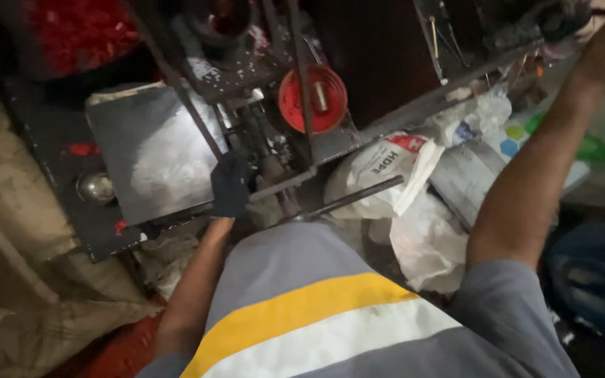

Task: The person operates a manual press machine in a workshop, repeatedly placing a white rectangular block into the press, actuating the lever to compress it, and removing the block. The person wears a black glove on the left hand and handles the block and lever throughout the sequence.

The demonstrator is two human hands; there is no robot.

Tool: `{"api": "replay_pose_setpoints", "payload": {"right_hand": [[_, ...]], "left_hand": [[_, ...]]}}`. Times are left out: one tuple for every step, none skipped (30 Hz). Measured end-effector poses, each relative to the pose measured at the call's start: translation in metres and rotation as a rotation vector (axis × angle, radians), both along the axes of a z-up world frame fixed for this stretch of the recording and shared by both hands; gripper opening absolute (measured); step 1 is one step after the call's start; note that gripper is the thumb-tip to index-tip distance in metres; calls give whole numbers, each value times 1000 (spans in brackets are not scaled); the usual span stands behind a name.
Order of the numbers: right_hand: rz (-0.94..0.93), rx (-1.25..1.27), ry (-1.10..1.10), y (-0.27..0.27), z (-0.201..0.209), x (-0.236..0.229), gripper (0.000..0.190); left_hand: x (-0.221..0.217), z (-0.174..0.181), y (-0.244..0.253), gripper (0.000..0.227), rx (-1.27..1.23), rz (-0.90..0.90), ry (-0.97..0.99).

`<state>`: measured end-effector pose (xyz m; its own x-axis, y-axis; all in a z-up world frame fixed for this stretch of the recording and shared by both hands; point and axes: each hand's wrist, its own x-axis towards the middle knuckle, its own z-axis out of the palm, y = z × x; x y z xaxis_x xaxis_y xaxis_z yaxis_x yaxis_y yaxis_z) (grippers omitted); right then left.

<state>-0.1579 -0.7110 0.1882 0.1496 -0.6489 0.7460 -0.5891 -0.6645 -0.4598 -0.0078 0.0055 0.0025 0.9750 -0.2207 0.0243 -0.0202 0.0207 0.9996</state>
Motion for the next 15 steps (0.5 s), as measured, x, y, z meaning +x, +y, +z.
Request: {"api": "replay_pose_setpoints", "payload": {"right_hand": [[-42, -4, 33, 14, -14, 1, 32], [-79, -12, 67, 38, -31, 7, 34], [-107, -30, 105, 64, -45, 16, 36], [-81, -68, 157, 101, -62, 27, 38], [-32, -94, 197, 143, -83, 49, 40], [43, -112, 244, 188, -104, 70, 42], [195, -94, 323, 237, -127, 92, 45], [367, -72, 413, 283, -147, 111, 48], [526, -42, 483, 322, -165, 127, 50], [896, 165, 421, 350, -178, 140, 44], [898, 165, 491, 367, -188, 153, 48], [901, 164, 561, 374, -196, 167, 52], [866, 159, 649, 376, -203, 178, 52], [830, 154, 737, 378, -210, 188, 52], [797, 138, 819, 374, -215, 199, 52]], "left_hand": [[-1, 6, 1, 19, -35, 20, 110], [-2, 12, 3, 18, 5, 13, 109], [-4, 17, 3, 18, 44, 9, 106], [-7, 23, 2, 18, 83, 4, 102], [-6, 28, 0, 18, 7, 5, 150], [-5, 34, -2, 19, -69, 7, 198], [-5, 39, -3, 19, -140, 12, 245], [-5, 44, -1, 21, -20, -9, 102], [-4, 49, 3, 22, 104, -37, -40], [-5, 53, 4, 24, 226, -69, -182], [-6, 55, 1, 22, 117, -23, 9], [-8, 55, -2, 21, 11, 24, 200], [-10, 55, -5, 19, -96, 73, 393], [-13, 55, -5, 19, -38, 72, 312], [-11, 54, -6, 19, 12, 73, 221]]}}
